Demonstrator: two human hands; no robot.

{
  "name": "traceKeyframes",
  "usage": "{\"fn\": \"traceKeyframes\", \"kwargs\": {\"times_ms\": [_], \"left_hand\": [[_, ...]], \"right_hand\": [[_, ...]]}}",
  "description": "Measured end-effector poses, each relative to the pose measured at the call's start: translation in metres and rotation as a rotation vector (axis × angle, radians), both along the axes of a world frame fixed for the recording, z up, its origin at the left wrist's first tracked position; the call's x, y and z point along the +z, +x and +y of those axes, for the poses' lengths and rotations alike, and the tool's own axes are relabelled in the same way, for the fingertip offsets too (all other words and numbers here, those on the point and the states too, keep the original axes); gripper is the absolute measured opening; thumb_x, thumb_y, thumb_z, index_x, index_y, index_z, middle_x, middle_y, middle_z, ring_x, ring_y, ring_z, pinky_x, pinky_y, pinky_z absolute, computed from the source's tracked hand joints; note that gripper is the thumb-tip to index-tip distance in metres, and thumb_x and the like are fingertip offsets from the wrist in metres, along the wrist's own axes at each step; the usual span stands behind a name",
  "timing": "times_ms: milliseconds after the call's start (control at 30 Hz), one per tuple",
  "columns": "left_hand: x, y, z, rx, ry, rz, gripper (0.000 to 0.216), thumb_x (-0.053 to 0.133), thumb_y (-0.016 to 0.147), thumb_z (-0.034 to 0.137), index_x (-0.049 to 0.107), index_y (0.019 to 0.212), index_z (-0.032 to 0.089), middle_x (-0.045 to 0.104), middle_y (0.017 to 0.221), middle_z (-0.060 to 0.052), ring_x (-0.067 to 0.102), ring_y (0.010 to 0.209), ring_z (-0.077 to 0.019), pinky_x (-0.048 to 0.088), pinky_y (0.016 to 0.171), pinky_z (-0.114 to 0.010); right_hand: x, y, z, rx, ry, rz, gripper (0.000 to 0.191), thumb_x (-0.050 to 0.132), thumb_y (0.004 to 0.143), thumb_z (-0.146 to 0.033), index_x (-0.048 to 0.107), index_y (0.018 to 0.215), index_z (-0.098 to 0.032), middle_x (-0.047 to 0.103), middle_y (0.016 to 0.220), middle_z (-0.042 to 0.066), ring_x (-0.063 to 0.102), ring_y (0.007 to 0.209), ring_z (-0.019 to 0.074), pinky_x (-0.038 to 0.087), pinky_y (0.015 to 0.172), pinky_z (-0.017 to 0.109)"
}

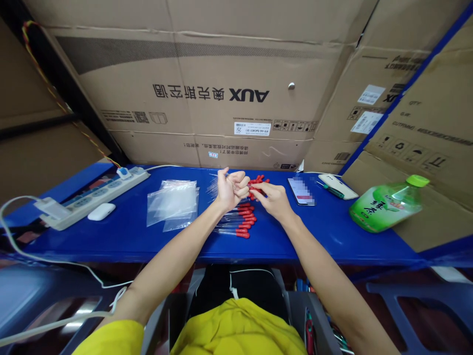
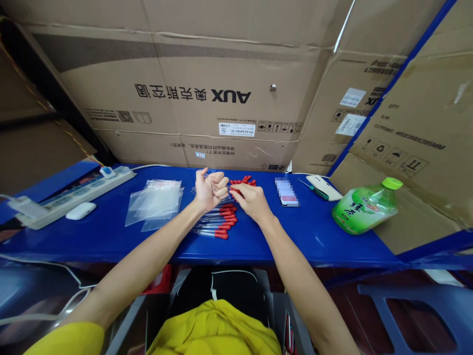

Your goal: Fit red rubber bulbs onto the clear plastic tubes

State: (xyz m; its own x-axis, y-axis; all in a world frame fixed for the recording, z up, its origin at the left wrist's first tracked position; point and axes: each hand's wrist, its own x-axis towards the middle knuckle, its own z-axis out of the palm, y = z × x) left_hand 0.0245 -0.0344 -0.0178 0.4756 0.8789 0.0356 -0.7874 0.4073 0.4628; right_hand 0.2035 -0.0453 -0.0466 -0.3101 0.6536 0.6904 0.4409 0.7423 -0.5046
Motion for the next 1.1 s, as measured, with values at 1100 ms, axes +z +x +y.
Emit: {"fn": "traceKeyframes", "kwargs": {"times_ms": [1100], "left_hand": [[0.001,0.001,0.004,0.149,0.014,-0.124,0.041,0.036,0.100,0.045,0.023,0.069,0.021,0.024,0.057,0.007,0.018,0.036,-0.0062,0.012,0.038,-0.022]], "right_hand": [[-0.003,-0.015,-0.001,0.037,-0.169,0.118,0.033,0.046,0.102,-0.047,0.067,0.106,-0.022,0.075,0.083,0.004,0.069,0.063,0.0163,0.055,0.067,0.028]]}}
